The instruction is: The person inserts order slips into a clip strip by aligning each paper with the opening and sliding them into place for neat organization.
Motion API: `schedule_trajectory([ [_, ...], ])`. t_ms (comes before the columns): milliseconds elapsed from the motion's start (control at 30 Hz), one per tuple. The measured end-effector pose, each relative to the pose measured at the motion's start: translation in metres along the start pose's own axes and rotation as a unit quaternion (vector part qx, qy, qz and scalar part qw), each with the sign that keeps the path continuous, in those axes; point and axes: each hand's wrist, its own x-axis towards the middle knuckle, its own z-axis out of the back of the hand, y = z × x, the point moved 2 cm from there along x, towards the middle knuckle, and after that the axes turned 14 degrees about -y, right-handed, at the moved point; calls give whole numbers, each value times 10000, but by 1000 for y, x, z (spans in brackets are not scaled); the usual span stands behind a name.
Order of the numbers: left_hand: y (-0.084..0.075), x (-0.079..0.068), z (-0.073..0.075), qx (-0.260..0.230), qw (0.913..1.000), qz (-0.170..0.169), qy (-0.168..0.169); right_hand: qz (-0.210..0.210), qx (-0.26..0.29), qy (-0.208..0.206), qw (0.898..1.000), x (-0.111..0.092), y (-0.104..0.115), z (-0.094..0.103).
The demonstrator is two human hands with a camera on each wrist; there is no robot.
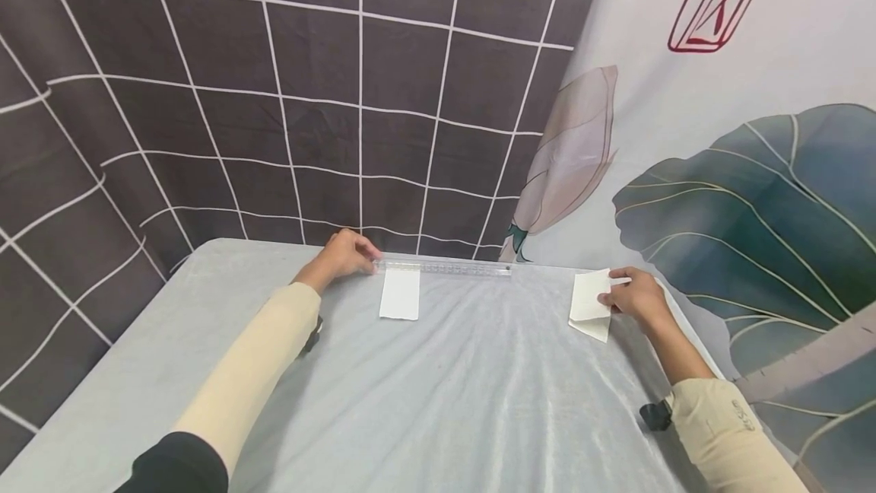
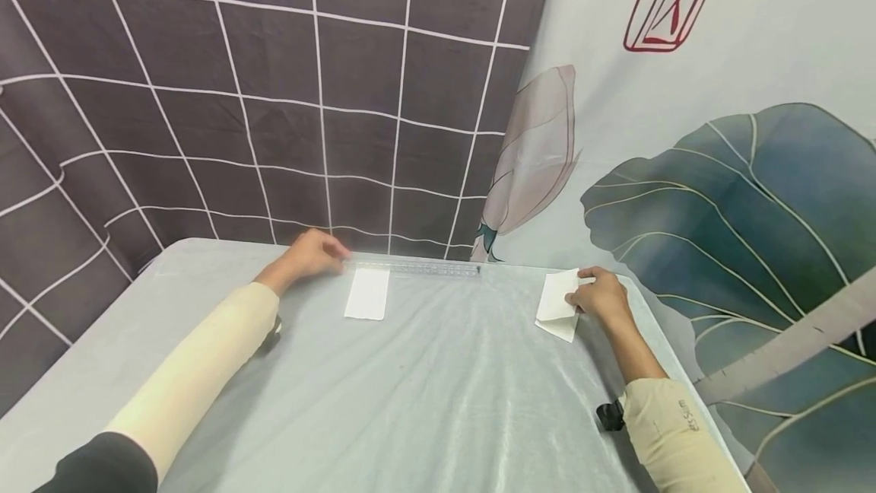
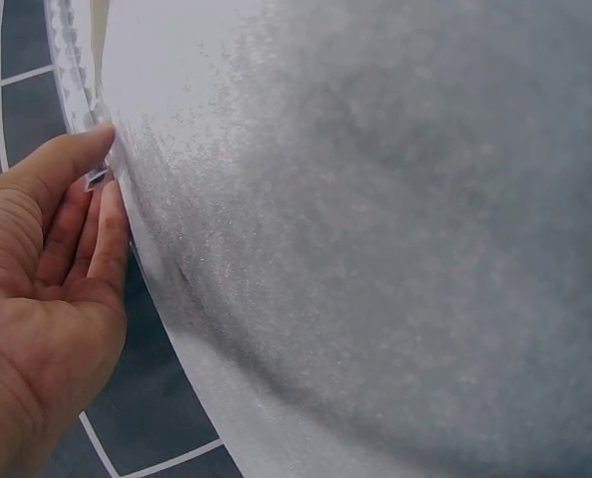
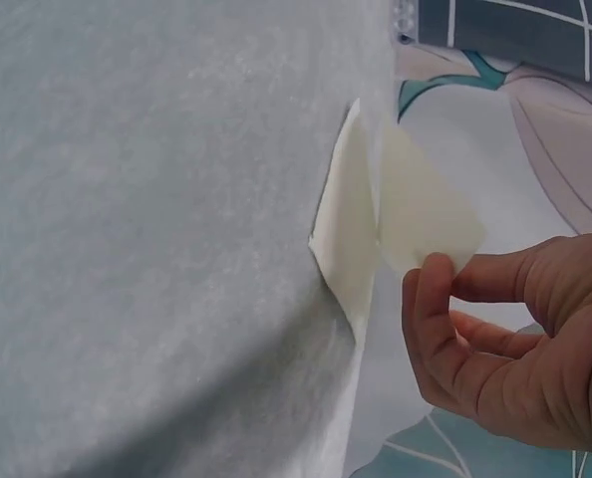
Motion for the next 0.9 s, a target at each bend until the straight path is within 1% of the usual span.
schedule_trajectory([
  [167, -2, -1, 1, -25, 10000, -53, 25, 121, 104, -16, 9999, -2, 3, 0],
  [300, 5, 6, -1, -7, 10000, -54, -4, 98, 115, -5, 9999, -3, 6, 2],
  [400, 27, 24, -13, -25, 10000, -80, -13, 95, 138, -30, 9999, -4, 7, 4],
  [533, 50, 41, -24, -67, 9999, -129, 21, 117, 253, -63, 9996, -3, 9, 6],
  [700, 48, 43, -24, -70, 9998, -163, 25, 183, 589, 55, 9981, -5, 12, 1],
  [900, 50, 43, -23, -53, 10000, -78, 19, 326, 790, 316, 9958, -10, 20, -16],
])
